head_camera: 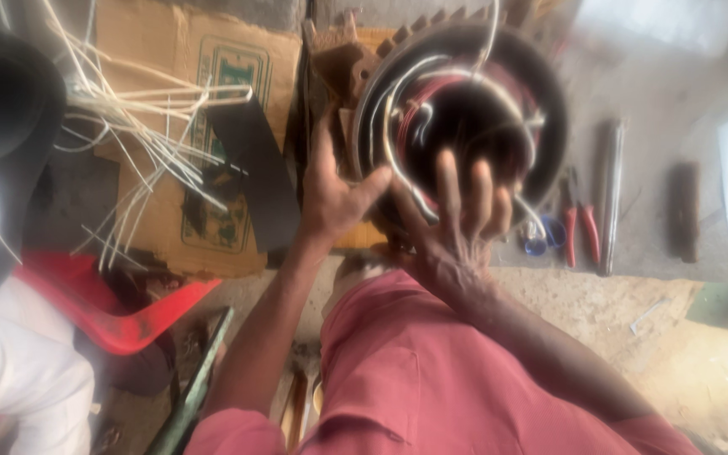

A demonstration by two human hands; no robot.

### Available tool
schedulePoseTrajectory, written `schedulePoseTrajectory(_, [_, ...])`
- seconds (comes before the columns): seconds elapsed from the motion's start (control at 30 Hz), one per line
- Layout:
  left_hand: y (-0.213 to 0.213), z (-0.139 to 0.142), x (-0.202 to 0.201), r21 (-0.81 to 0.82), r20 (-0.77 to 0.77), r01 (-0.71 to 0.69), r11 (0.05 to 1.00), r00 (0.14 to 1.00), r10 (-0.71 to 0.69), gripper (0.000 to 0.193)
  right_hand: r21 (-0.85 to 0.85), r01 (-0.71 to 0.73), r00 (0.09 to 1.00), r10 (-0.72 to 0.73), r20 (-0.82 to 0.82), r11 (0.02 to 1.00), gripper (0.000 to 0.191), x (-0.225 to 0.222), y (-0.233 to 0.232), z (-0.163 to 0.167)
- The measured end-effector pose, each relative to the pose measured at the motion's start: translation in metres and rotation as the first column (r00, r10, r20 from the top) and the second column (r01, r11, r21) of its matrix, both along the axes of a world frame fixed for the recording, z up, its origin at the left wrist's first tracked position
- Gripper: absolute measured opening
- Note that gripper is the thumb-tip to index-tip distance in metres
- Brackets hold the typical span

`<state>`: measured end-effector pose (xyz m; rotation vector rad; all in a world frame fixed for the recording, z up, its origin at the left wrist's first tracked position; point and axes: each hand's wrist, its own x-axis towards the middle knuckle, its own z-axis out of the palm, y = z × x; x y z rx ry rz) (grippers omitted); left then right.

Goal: The person sits at a work area and winds insulated wire into a motor stator, pressing and arranging the wire loops by hand inside the stator slots and adjusting the coils to seat them. They continue repositioning the wire bundles around the stator throughout the clip.

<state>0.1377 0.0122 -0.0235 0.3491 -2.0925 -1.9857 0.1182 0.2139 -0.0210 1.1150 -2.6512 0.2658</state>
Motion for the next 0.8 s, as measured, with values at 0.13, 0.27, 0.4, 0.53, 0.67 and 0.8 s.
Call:
schedulePoseTrajectory(0.13, [0.002,-0.004,0.001,-0.008,-0.003,-0.034,0.999,0.999,0.034,0.093,0.121,-0.009,0.994,0.021,-0.103,0.993,0.102,-0.002,-0.007,0.008])
schedulePoseTrajectory(0.27, [0.002,0.0,-0.003,0.055,0.053,-0.048,0.997,0.998,0.045,0.095,0.108,-0.147,0.98,0.13,0.15,0.983,0.096,-0.024,-0.009,0.043])
schedulePoseTrajectory(0.4, [0.002,0.005,-0.007,0.021,-0.007,-0.048,0.999,0.999,0.048,0.098,-0.023,-0.155,0.949,0.156,0.273,0.988,0.082,-0.085,-0.005,0.067])
schedulePoseTrajectory(0.53, [0.006,0.002,-0.007,0.141,-0.004,-0.059,0.988,0.998,0.06,0.099,0.034,-0.169,0.966,0.159,0.202,0.985,0.096,-0.111,-0.016,0.054])
schedulePoseTrajectory(0.67, [0.007,0.004,-0.005,0.109,0.042,-0.06,0.992,0.998,0.055,0.098,0.066,-0.227,0.959,0.211,0.19,0.972,0.102,-0.117,-0.015,0.052])
schedulePoseTrajectory(0.8, [0.004,0.008,-0.007,0.074,0.056,-0.048,0.996,0.997,0.044,0.095,0.097,-0.218,0.947,0.186,0.26,0.971,0.102,-0.152,0.01,0.066])
